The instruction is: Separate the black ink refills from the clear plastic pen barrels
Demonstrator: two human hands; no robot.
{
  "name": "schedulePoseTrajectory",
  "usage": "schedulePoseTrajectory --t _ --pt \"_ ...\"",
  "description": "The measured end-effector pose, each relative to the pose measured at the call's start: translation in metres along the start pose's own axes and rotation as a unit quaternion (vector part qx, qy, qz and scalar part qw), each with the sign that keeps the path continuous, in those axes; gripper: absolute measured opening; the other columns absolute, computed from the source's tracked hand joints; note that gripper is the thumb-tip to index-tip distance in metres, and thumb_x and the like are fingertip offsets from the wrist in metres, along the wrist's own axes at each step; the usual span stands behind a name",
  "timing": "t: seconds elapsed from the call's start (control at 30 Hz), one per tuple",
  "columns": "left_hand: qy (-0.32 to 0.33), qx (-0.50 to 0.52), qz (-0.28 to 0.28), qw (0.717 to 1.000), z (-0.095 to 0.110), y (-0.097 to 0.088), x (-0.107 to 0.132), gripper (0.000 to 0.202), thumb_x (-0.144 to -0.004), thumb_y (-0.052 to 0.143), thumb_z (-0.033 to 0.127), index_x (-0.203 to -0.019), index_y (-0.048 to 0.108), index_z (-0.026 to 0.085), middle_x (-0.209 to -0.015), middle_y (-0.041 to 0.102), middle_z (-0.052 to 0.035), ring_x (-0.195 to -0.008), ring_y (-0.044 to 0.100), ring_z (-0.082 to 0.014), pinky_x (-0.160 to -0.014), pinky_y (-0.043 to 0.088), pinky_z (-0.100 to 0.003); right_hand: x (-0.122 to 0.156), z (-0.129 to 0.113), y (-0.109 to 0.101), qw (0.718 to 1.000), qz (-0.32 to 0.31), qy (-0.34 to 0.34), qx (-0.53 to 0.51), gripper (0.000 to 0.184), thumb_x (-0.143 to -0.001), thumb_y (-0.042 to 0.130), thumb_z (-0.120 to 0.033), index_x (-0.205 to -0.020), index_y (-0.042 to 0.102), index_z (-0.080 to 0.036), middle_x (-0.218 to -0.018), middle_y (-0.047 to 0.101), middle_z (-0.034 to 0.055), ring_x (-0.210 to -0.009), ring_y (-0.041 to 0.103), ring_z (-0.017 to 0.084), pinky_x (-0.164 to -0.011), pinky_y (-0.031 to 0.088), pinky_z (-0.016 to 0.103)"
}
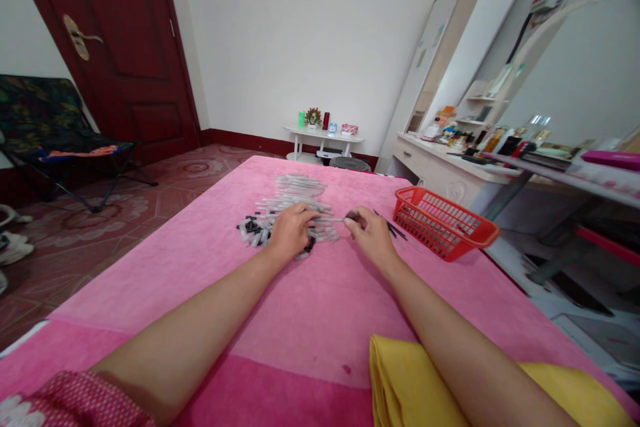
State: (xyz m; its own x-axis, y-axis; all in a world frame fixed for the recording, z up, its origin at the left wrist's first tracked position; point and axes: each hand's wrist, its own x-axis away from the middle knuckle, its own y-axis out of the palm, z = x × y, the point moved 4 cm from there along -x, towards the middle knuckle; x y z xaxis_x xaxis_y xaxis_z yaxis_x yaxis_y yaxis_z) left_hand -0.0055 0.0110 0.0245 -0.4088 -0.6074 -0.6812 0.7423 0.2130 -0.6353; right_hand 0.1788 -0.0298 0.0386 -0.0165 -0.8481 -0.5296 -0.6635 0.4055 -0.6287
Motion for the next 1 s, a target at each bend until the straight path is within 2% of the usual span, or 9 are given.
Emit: schedulePoseTrajectory --t 0.13,0.3,0.43,0.6,0.77,0.9,1.0 --pt "0.009 0.007 -0.003 1.0 0.0 0.002 0.0 0.028 -0.077 0.052 0.007 -0.095 0.069 0.019 -0.087 0.06 -0.0064 -0.082 0.055 -0.0182 -0.07 0.043 -0.028 0.001 0.001 0.001 1.0 -0.008 0.006 0.013 0.036 -0.088 0.041 -0.039 -0.064 0.057 -0.018 -0.056 0.057 0.0004 -0.054 0.051 0.013 -0.055 0.035 0.023" --pt "0.003 0.009 -0.001 1.0 -0.001 0.002 0.001 0.029 -0.077 0.051 0.006 -0.095 0.069 0.018 -0.087 0.061 -0.0065 -0.082 0.055 -0.0183 -0.069 0.043 -0.027 0.001 -0.004 -0.002 1.0 0.006 -0.009 0.028 0.023 -0.083 0.051 -0.037 -0.076 0.06 -0.018 -0.064 0.061 -0.0001 -0.058 0.053 0.013 -0.056 0.035 0.022" --pt "0.01 0.015 -0.004 1.0 0.001 0.001 0.001 0.032 -0.076 0.051 0.004 -0.097 0.069 0.02 -0.086 0.061 -0.0061 -0.08 0.056 -0.0179 -0.069 0.043 -0.027 0.002 -0.005 -0.002 0.998 -0.009 0.015 0.066 0.039 -0.088 0.042 -0.04 -0.059 0.054 -0.018 -0.055 0.056 0.0003 -0.055 0.051 0.013 -0.056 0.034 0.023" --pt "0.002 0.023 0.0 1.0 0.001 0.001 0.0 0.032 -0.076 0.051 0.004 -0.097 0.069 0.019 -0.087 0.061 -0.0058 -0.081 0.056 -0.018 -0.07 0.043 -0.027 0.002 -0.005 -0.003 0.998 0.004 0.007 0.065 0.029 -0.085 0.048 -0.042 -0.073 0.06 -0.019 -0.064 0.061 0.0005 -0.059 0.054 0.014 -0.057 0.034 0.022" --pt "0.005 0.026 -0.006 1.0 -0.001 0.003 0.001 0.033 -0.076 0.051 0.004 -0.098 0.069 0.021 -0.086 0.06 -0.0052 -0.082 0.055 -0.0179 -0.071 0.043 -0.028 0.002 -0.007 -0.003 0.996 -0.011 0.019 0.084 0.042 -0.089 0.039 -0.043 -0.058 0.054 -0.018 -0.055 0.056 0.001 -0.055 0.052 0.014 -0.056 0.033 0.023" --pt "-0.001 0.026 -0.003 1.0 -0.001 0.003 0.001 0.03 -0.077 0.051 0.005 -0.097 0.069 0.019 -0.087 0.061 -0.0059 -0.082 0.056 -0.0179 -0.071 0.044 -0.028 0.002 -0.009 -0.004 0.997 -0.004 0.006 0.077 0.032 -0.086 0.046 -0.042 -0.069 0.06 -0.019 -0.062 0.06 0.0007 -0.059 0.054 0.014 -0.057 0.033 0.022" --pt "-0.001 0.025 -0.002 1.0 -0.001 0.003 0.001 0.029 -0.078 0.051 0.006 -0.096 0.069 0.018 -0.086 0.061 -0.006 -0.082 0.056 -0.0178 -0.071 0.044 -0.028 0.003 -0.009 -0.003 0.996 -0.011 0.005 0.091 0.034 -0.086 0.045 -0.04 -0.063 0.057 -0.019 -0.057 0.058 0.0 -0.056 0.051 0.013 -0.055 0.031 0.022"
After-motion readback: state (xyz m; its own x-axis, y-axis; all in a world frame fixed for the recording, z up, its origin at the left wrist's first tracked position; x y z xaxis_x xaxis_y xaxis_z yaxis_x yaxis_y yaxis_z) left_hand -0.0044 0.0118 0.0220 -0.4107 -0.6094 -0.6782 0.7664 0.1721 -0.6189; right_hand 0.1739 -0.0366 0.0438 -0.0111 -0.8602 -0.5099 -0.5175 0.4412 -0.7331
